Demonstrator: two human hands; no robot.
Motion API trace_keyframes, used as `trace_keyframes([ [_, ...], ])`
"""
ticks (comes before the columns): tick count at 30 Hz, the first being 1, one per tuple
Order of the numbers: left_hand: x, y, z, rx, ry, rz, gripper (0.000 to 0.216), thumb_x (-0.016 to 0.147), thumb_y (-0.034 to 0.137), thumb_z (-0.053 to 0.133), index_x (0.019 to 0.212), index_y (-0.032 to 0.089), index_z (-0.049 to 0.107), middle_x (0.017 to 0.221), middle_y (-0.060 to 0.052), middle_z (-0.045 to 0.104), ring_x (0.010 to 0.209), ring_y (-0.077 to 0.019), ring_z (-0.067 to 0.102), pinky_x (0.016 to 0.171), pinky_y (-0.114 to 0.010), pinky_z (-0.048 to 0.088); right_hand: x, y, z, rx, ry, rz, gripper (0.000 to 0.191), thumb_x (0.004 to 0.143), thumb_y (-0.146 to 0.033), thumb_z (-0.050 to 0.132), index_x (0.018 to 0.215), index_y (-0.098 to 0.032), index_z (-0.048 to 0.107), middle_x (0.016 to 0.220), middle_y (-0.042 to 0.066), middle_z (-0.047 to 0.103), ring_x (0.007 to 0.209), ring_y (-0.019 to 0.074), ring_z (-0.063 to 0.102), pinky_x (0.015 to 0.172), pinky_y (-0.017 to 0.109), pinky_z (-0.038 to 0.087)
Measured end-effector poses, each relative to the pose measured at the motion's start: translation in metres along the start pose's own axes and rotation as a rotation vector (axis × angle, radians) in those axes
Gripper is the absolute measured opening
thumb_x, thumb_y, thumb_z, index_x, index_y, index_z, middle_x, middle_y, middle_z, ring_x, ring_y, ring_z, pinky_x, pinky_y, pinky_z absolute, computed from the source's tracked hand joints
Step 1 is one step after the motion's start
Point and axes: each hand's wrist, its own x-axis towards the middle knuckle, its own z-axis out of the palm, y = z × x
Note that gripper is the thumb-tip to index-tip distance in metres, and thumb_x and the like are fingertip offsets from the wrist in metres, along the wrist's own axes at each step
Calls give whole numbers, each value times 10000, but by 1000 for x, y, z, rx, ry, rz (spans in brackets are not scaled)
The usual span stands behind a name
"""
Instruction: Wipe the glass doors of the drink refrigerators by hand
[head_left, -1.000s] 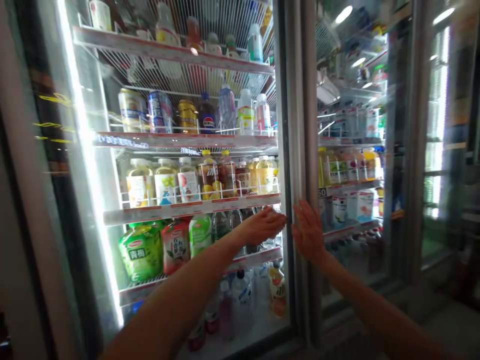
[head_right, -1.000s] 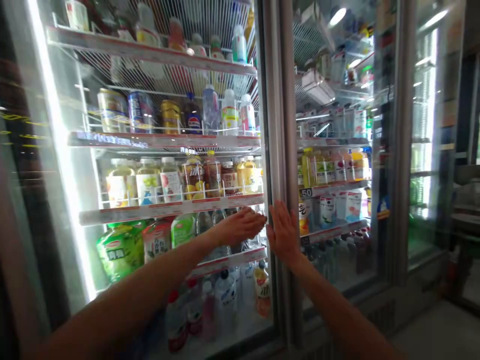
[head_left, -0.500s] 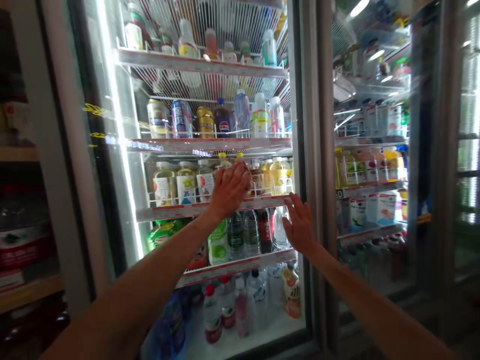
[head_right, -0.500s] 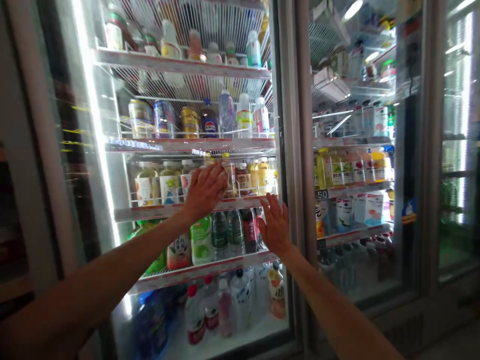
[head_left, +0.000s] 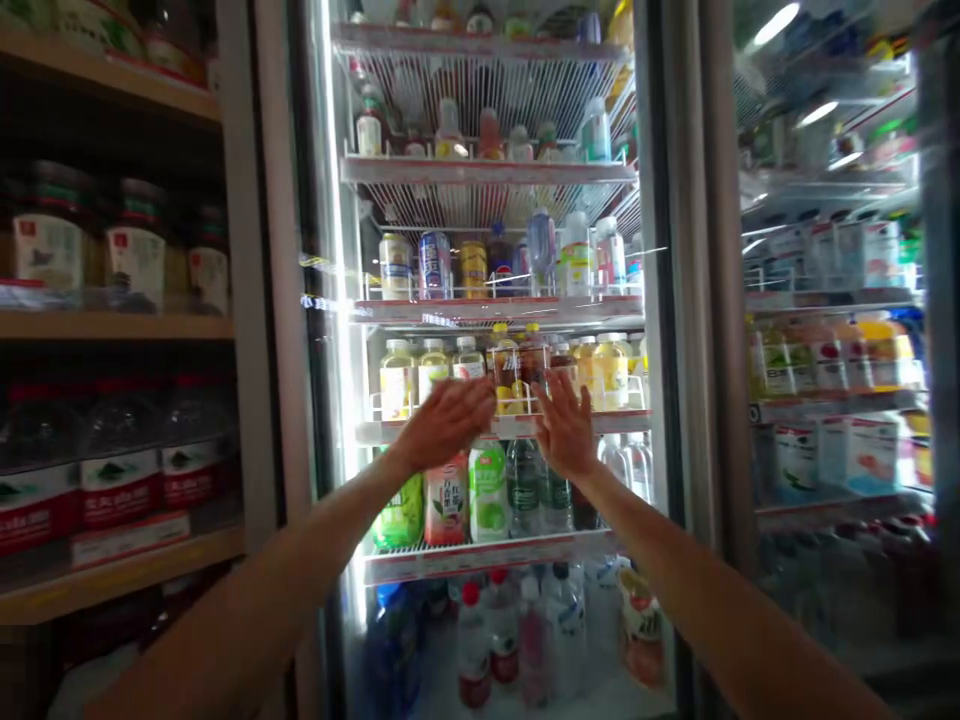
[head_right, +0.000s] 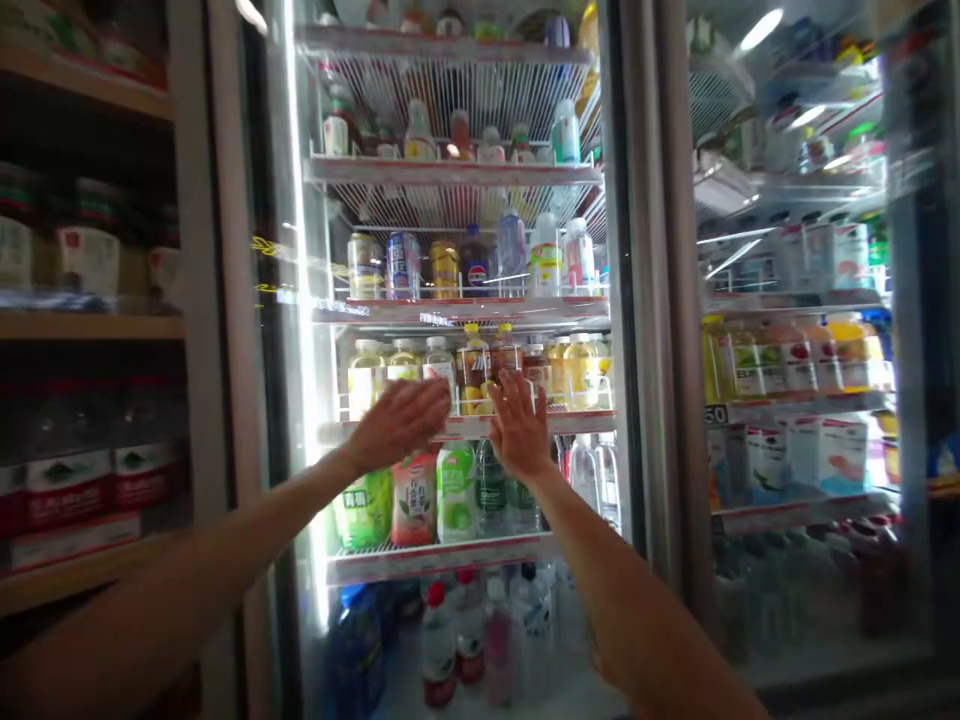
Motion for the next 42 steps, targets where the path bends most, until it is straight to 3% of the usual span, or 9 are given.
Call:
trace_keyframes([
  [4, -16, -18, -7, 113, 141, -474, 438, 872, 265, 434, 1303, 201, 392, 1390, -138, 414, 1332, -267, 300, 1025, -479, 292, -3, -1, 8, -12, 20, 6, 579, 879, -262, 365, 1433, -248, 196, 1491, 66, 263, 1398, 218, 157, 1119, 502, 120],
  [9, -28, -26, -13, 9, -44, -79, 417, 883, 292, 420, 1299, 283, 399, 1376, -50, 454, 1302, -202, 355, 1045, -412, 292, -5, 1, 7, -15, 48, -11, 590, 880, -250, 371, 1437, -260, 179, 1498, 58, 247, 1397, 209, 161, 1124, 489, 126],
  [13, -42, -31, -17, 134, 161, -613, 446, 871, 276, 427, 1313, 215, 403, 1405, -133, 398, 1336, -273, 290, 1033, -486, 273, -5, 1, 8, -10, 65, -14, 607, 873, -243, 390, 1439, -263, 173, 1497, 52, 248, 1398, 208, 160, 1128, 485, 122],
  [18, -57, -10, -18, -44, -72, 24, 406, 862, 271, 468, 1266, 267, 436, 1390, -46, 439, 1332, -195, 306, 1072, -413, 257, -5, 1, 9, -25, 71, -31, 606, 875, -241, 397, 1439, -252, 175, 1488, 64, 271, 1395, 209, 171, 1122, 486, 131],
  [23, -49, -19, -14, 112, 126, -555, 454, 851, 263, 469, 1299, 212, 418, 1424, -126, 372, 1347, -265, 268, 1055, -480, 244, -6, 0, 9, -5, 64, -11, 590, 876, -244, 385, 1434, -255, 195, 1500, 54, 239, 1397, 215, 162, 1119, 492, 132],
  [28, -36, -28, -13, 21, -36, -86, 447, 873, 309, 442, 1316, 294, 384, 1381, -42, 449, 1295, -195, 363, 1067, -403, 266, -6, -1, 8, -7, 68, -13, 599, 876, -242, 382, 1438, -268, 177, 1502, 46, 237, 1395, 213, 174, 1118, 489, 138],
  [33, -32, -36, -13, 160, 169, -603, 444, 870, 265, 431, 1312, 227, 396, 1411, -125, 391, 1337, -273, 289, 1032, -495, 280, -6, 0, 8, -24, 80, -18, 602, 878, -238, 384, 1440, -263, 170, 1488, 55, 273, 1394, 209, 175, 1120, 482, 141],
  [38, -31, -32, -12, -17, -60, -56, 463, 873, 297, 443, 1329, 293, 364, 1408, -48, 415, 1315, -197, 339, 1062, -407, 281, -6, 0, 8, -7, 76, -17, 603, 878, -240, 387, 1440, -267, 168, 1496, 49, 251, 1394, 207, 177, 1122, 479, 132],
  [42, -27, -32, -13, 106, 153, -584, 435, 879, 261, 414, 1309, 197, 398, 1425, -144, 364, 1350, -271, 260, 1035, -482, 278, -6, 0, 8, 9, 66, -11, 599, 876, -242, 394, 1438, -253, 185, 1493, 55, 260, 1396, 213, 169, 1123, 485, 125],
])
